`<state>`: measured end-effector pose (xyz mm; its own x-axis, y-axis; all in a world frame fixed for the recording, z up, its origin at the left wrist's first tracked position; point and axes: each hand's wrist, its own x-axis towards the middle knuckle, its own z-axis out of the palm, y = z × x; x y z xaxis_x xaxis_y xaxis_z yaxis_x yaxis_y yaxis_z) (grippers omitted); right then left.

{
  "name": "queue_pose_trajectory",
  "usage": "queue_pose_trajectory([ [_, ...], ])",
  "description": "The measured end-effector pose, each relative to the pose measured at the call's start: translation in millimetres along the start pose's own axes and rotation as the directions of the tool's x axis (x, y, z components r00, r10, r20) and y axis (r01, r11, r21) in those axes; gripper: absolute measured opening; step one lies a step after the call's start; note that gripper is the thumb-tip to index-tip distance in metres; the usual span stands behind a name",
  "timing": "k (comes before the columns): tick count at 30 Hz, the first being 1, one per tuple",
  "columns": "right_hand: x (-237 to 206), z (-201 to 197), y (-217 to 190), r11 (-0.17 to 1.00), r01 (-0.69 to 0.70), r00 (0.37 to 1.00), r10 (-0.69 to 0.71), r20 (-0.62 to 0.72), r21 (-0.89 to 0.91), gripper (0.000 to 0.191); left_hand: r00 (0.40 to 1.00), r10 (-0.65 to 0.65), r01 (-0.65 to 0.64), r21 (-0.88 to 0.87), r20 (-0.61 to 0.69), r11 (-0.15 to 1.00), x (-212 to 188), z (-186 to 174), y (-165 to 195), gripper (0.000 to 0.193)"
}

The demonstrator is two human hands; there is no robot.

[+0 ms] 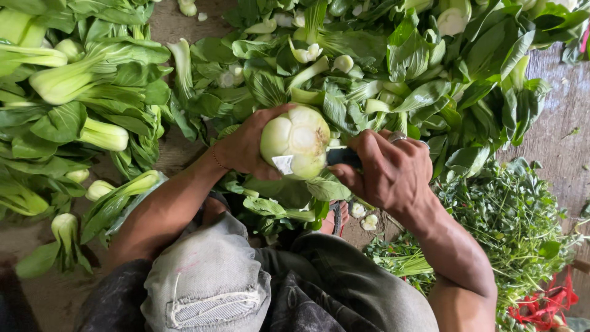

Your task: The person sits on the floor and trims bok choy with a small knife, removing outer leaves and cutting the base. Trimmed pieces are placed in a pile to the left, while scraps fall to the floor.

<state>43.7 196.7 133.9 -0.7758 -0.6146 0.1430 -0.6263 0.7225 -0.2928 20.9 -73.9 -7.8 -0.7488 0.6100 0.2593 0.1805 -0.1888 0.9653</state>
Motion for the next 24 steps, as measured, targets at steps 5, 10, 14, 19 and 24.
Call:
queue_pose_trajectory([
  [5, 2, -3, -2, 0.999, 0.050, 0.999, -0.050, 0.015, -0.015, 0.045, 0.997, -0.064, 0.061, 0.063, 0.039, 0.996, 3, -1, 14, 0.090],
  [10, 1, -3, -7, 0.999, 0.039, 0.999, -0.039, 0.012, -0.010, 0.046, 0.996, -0.073, 0.074, -0.016, 0.056, 0.997, 3, -6, 28, 0.088],
  [14, -1, -3, 1, 0.980, -0.173, 0.967, 0.188, 0.173, -0.097, 0.038, 0.999, -0.019, 0.016, 0.071, 0.034, 0.997, 9, 0, 41, 0.093],
  [19, -8, -1, 62, 0.893, -0.412, 0.909, 0.416, -0.017, -0.183, 0.046, 0.925, 0.215, -0.140, -0.246, 0.313, 0.959, 13, 26, 51, 0.081],
  [24, -41, 13, 76, 0.936, -0.352, 0.913, 0.350, -0.211, 0.030, 0.049, 0.994, 0.067, -0.069, 0.026, 0.084, 0.997, 7, 8, 37, 0.089],
])
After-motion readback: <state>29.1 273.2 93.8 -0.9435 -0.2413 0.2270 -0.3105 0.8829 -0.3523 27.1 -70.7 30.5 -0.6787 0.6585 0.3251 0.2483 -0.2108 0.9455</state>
